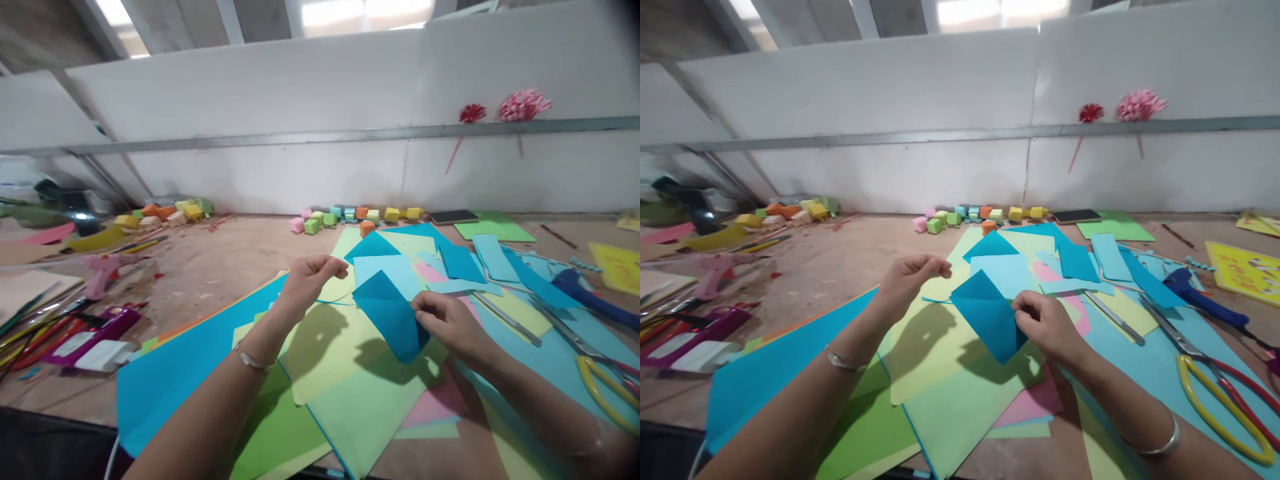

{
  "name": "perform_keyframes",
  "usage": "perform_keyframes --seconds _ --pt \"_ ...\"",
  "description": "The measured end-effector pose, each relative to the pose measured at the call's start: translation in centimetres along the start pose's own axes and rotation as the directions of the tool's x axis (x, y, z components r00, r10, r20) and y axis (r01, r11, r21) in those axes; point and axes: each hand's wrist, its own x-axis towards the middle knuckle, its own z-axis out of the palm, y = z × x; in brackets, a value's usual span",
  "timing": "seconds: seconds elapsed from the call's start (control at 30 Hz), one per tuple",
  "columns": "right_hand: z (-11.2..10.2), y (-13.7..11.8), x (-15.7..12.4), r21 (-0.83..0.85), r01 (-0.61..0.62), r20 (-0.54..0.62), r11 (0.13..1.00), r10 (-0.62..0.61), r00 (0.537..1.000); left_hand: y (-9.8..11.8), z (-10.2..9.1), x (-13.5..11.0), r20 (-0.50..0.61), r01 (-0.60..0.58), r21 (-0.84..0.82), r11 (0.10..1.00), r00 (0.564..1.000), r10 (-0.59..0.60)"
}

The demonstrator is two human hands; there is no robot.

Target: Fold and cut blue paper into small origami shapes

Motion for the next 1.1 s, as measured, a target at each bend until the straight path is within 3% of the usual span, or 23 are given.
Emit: perform_keyframes --seconds 0.1,0.2,0.27,0.3,0.4,0.5,0.57,0.63,0.67,0.73,0.8,0.87,0.9,0.97,1.1 --pt "0.3 -0.3 0.0 0.248 -0.14 0.077 0.959 0.125 0.989 -0.2 0.7 -0.5 0.225 0.146 -0.159 0.976 0.968 -0.108" --pt "0.7 -0.5 -0.1 0.417 -0.225 0.129 0.88 0.188 0.974 -0.2 1.7 -1.5 0.498 0.235 -0.279 0.931 0.864 -0.07" --pt "1.0 -0.4 -0.2 0.475 -0.262 0.159 0.84 0.211 0.964 -0.3 2.5 -2.2 0.596 0.27 -0.318 0.909 0.802 -0.03" --pt "1.1 -0.4 -0.3 0.49 -0.275 0.169 0.827 0.22 0.961 -0.4 2.9 -2.5 0.606 0.288 -0.324 0.901 0.795 -0.036" --pt "1.7 -0.4 -0.4 0.481 -0.292 0.202 0.827 0.22 0.954 -0.8 4.1 -3.4 0.561 0.366 -0.335 0.868 0.818 -0.128" --pt "2.1 -0.3 -0.6 0.339 -0.215 0.219 0.916 0.145 0.965 -1.3 4.8 -3.9 0.47 0.419 -0.344 0.84 0.852 -0.232" --pt "2.3 -0.1 -0.7 0.129 -0.049 0.157 0.99 0.028 0.987 -1.5 5.0 -3.9 0.378 0.442 -0.317 0.839 0.87 -0.315" --pt "2.3 0.1 -1.0 -0.129 0.194 0.002 0.973 -0.195 0.981 -1.7 5.0 -3.7 0.292 0.463 -0.269 0.845 0.875 -0.386" --pt "2.3 0.1 -1.1 -0.262 0.31 -0.077 0.914 -0.34 0.937 -1.7 5.0 -3.6 0.255 0.464 -0.24 0.852 0.877 -0.406" --pt "2.1 -0.1 -1.4 -0.502 0.492 -0.126 0.711 -0.623 0.772 -1.7 5.0 -3.5 0.188 0.441 -0.163 0.883 0.892 -0.411" --pt "1.8 -0.5 -1.7 -0.652 0.607 0.012 0.454 -0.795 0.607 -1.7 5.0 -3.4 0.158 0.398 -0.048 0.916 0.909 -0.387" --pt "1.5 -0.9 -1.7 -0.691 0.668 0.16 0.276 -0.843 0.514 -1.7 5.0 -3.5 0.163 0.354 0.045 0.934 0.92 -0.357" --pt "1.3 -0.9 -1.6 -0.69 0.684 0.197 0.237 -0.848 0.492 -1.7 5.0 -3.5 0.176 0.351 0.058 0.934 0.918 -0.356" --pt "1.0 -0.7 -1.3 -0.682 0.686 0.199 0.255 -0.838 0.509 -1.8 4.9 -3.5 0.209 0.387 0.007 0.922 0.901 -0.38" --pt "0.3 0.5 -0.3 -0.644 0.653 0.138 0.397 -0.78 0.61 -2.1 4.7 -3.1 0.219 0.479 -0.1 0.872 0.865 -0.451"
